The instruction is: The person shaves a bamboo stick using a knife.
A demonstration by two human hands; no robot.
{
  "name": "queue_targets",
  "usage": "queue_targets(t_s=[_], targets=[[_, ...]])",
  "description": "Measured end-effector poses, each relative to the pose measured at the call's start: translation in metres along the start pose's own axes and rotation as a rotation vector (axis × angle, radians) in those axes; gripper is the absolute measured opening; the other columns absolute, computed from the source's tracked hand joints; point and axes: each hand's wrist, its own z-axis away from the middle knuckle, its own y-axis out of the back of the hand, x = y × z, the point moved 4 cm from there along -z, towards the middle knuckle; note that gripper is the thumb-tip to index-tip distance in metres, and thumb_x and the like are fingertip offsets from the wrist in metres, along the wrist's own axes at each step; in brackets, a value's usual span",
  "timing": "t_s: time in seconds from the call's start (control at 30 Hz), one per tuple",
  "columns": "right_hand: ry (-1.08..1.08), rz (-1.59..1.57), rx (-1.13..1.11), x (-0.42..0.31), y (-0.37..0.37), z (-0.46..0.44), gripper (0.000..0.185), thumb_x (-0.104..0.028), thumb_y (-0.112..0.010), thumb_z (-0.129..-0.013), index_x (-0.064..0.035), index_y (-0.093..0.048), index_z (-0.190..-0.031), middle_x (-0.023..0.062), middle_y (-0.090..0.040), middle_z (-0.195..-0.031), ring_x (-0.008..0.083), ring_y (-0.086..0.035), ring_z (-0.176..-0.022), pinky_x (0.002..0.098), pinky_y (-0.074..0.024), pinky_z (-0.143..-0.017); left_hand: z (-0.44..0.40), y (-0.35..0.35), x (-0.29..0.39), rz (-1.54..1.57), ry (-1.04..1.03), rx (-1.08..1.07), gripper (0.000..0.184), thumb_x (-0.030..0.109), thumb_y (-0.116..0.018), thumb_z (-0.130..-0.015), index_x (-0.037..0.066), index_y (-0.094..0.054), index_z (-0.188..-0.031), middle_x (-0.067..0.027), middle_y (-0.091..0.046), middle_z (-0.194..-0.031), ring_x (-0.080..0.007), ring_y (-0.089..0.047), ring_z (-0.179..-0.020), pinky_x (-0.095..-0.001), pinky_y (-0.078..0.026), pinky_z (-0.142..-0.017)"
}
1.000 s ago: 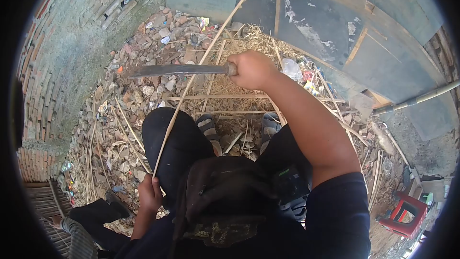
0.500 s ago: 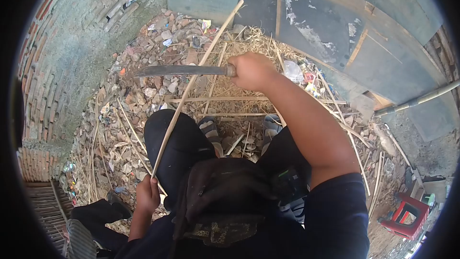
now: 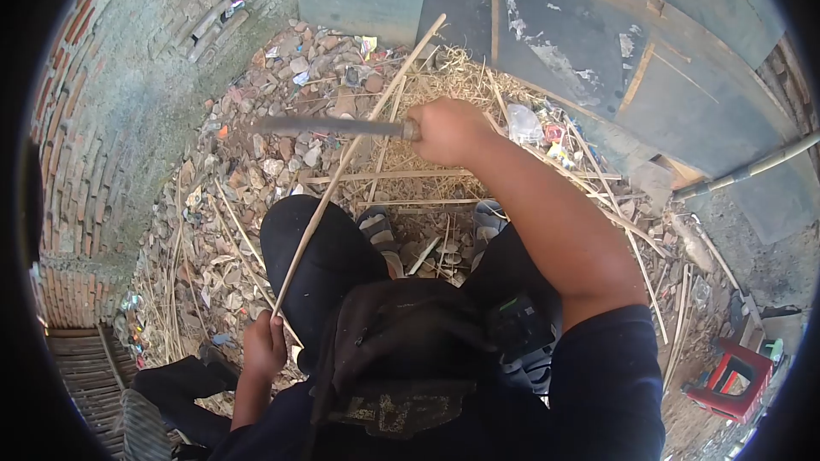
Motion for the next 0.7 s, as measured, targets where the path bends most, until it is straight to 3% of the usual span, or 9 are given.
queue_targets(t_s=[0.07,0.23,0.33,0.47,0.6,0.7], targets=[[0.124,0.108,0.027,-0.016,-0.001,0.009,0.02,-0.024,-0.071,-0.078,-0.0102,-0.069,-0.093,0.0144,-0.071,-0.08,0.0349,-0.071,-0.078,0.0478,-0.0562,-0.074,0.004,-0.002,-0.005,-0.022,0.0,-0.01,0.03,0.024,-0.052,-0.105,0.003,-0.054,-0.084,-0.0231,-0.06,-0.064,-0.0484,-0.061,-0.062,-0.0527,-0.045,-0.055],[-0.206,-0.079,-0.006,0.026,0.007,-0.006,0.024,-0.022,-0.067,-0.083,-0.0124,-0.072,-0.104,0.0124,-0.074,-0.091,0.0326,-0.073,-0.089,0.0465,-0.0581,-0.083,0.0,-0.007,-0.002,-0.026,0.006,0.025,0.032,0.027,-0.051,-0.106,0.002,-0.055,-0.086,-0.0241,-0.06,-0.064,-0.0498,-0.061,-0.063,-0.054,-0.045,-0.055],[-0.195,-0.021,-0.007,0.026,0.018,0.002,0.023,-0.024,-0.067,-0.084,-0.012,-0.072,-0.104,0.0128,-0.073,-0.092,0.0328,-0.072,-0.091,0.0476,-0.0579,-0.084,0.0,0.001,0.0,-0.012,0.022,0.002,0.034,0.028,-0.05,-0.106,0.002,-0.054,-0.085,-0.0248,-0.059,-0.064,-0.0502,-0.06,-0.063,-0.0545,-0.044,-0.055],[0.035,0.141,-0.082,-0.007,0.011,0.017,0.022,-0.026,-0.063,-0.088,-0.0113,-0.072,-0.103,0.0139,-0.073,-0.092,0.0324,-0.072,-0.092,0.0472,-0.0579,-0.084,-0.001,-0.004,-0.007,-0.025,-0.071,0.017,0.034,0.028,-0.051,-0.106,0.002,-0.053,-0.084,-0.0236,-0.058,-0.063,-0.0494,-0.059,-0.061,-0.0539,-0.043,-0.054],[-0.216,-0.253,-0.047,0.052,0.008,0.0,0.021,-0.023,-0.057,-0.092,-0.0075,-0.07,-0.098,0.0153,-0.069,-0.085,0.0312,-0.07,-0.082,0.0481,-0.0564,-0.08,-0.006,-0.007,-0.007,0.007,-0.062,0.005,0.037,0.029,-0.049,-0.107,0.002,-0.053,-0.083,-0.0216,-0.057,-0.06,-0.0475,-0.058,-0.059,-0.0511,-0.043,-0.053],[-0.205,-0.175,-0.067,0.058,0.003,-0.003,0.025,-0.025,-0.051,-0.096,-0.0064,-0.068,-0.094,0.0161,-0.068,-0.083,0.0317,-0.067,-0.079,0.0481,-0.0552,-0.079,-0.009,0.011,0.004,0.05,-0.026,-0.054,0.038,0.029,-0.048,-0.108,0.002,-0.053,-0.082,-0.0212,-0.056,-0.059,-0.0469,-0.059,-0.059,-0.0499,-0.044,-0.054]])
